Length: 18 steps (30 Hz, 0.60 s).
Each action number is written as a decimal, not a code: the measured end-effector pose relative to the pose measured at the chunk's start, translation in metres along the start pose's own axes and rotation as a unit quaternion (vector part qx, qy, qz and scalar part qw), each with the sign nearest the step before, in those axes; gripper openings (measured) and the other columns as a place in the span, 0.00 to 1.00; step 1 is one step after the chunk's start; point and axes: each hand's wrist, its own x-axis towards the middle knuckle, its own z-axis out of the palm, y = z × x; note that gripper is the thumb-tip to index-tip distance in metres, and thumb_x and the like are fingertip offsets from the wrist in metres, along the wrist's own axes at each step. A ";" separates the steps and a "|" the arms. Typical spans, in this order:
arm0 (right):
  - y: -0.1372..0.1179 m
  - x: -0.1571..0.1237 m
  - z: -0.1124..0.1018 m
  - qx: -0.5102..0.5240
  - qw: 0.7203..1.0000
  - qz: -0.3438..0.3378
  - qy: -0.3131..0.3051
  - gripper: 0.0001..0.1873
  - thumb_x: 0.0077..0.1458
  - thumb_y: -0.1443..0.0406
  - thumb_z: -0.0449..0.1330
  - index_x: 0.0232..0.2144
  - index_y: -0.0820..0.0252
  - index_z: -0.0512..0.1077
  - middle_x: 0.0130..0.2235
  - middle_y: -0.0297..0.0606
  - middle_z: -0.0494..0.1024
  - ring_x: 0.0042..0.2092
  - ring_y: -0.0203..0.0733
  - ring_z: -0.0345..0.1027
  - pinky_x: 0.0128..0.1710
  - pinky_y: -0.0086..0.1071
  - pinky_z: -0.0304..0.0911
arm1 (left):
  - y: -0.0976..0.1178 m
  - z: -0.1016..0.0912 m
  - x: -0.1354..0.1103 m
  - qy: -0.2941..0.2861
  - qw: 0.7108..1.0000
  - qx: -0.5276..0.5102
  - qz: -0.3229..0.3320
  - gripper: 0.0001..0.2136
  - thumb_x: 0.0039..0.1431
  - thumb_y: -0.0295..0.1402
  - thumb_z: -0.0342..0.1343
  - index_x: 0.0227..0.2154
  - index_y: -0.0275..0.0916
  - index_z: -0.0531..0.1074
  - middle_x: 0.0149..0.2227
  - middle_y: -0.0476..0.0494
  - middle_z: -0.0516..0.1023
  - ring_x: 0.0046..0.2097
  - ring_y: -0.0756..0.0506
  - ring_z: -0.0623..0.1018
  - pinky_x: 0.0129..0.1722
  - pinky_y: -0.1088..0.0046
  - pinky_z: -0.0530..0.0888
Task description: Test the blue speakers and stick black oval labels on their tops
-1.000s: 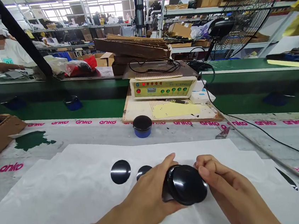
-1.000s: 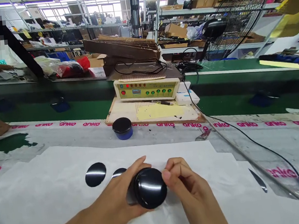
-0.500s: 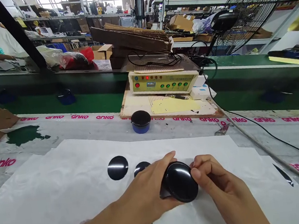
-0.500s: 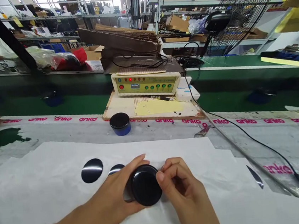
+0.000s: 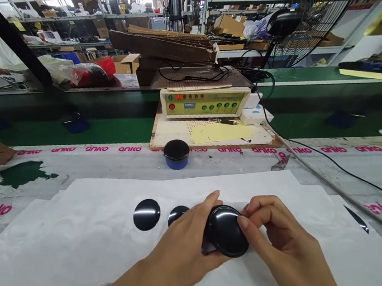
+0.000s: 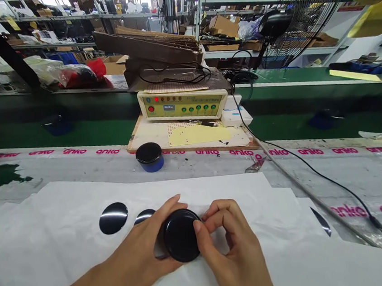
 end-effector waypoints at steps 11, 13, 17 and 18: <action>-0.003 0.001 0.003 -0.062 0.997 -0.052 -0.008 0.14 0.59 0.59 0.56 0.23 0.56 0.62 0.31 0.34 0.65 0.33 0.37 0.64 0.29 0.29 0.62 | 0.003 0.000 0.001 0.032 0.983 0.136 0.119 0.42 0.54 0.50 0.57 0.64 0.52 0.37 0.57 0.38 0.67 0.56 0.37 0.71 0.52 0.58 0.72; -0.002 0.005 -0.005 -0.121 0.990 -0.077 -0.013 0.15 0.60 0.58 0.55 0.23 0.55 0.60 0.28 0.32 0.63 0.28 0.35 0.61 0.27 0.28 0.61 | 0.004 0.002 -0.001 0.037 0.974 0.178 0.138 0.34 0.60 0.46 0.53 0.64 0.49 0.43 0.56 0.35 0.68 0.55 0.37 0.72 0.51 0.57 0.73; 0.016 0.008 -0.030 -0.204 0.965 -0.143 -0.080 0.14 0.61 0.59 0.54 0.25 0.55 0.60 0.23 0.29 0.63 0.22 0.33 0.59 0.20 0.26 0.59 | 0.012 0.005 -0.008 0.026 0.966 0.218 0.140 0.27 0.59 0.41 0.57 0.60 0.53 0.56 0.58 0.36 0.65 0.54 0.35 0.72 0.44 0.60 0.77; 0.024 0.007 -0.034 -0.209 0.956 -0.168 -0.117 0.11 0.61 0.59 0.54 0.26 0.54 0.62 0.24 0.29 0.65 0.22 0.33 0.62 0.20 0.25 0.61 | 0.013 0.001 -0.007 0.040 0.963 0.226 0.137 0.25 0.58 0.40 0.57 0.58 0.58 0.59 0.59 0.39 0.64 0.55 0.35 0.72 0.44 0.61 0.77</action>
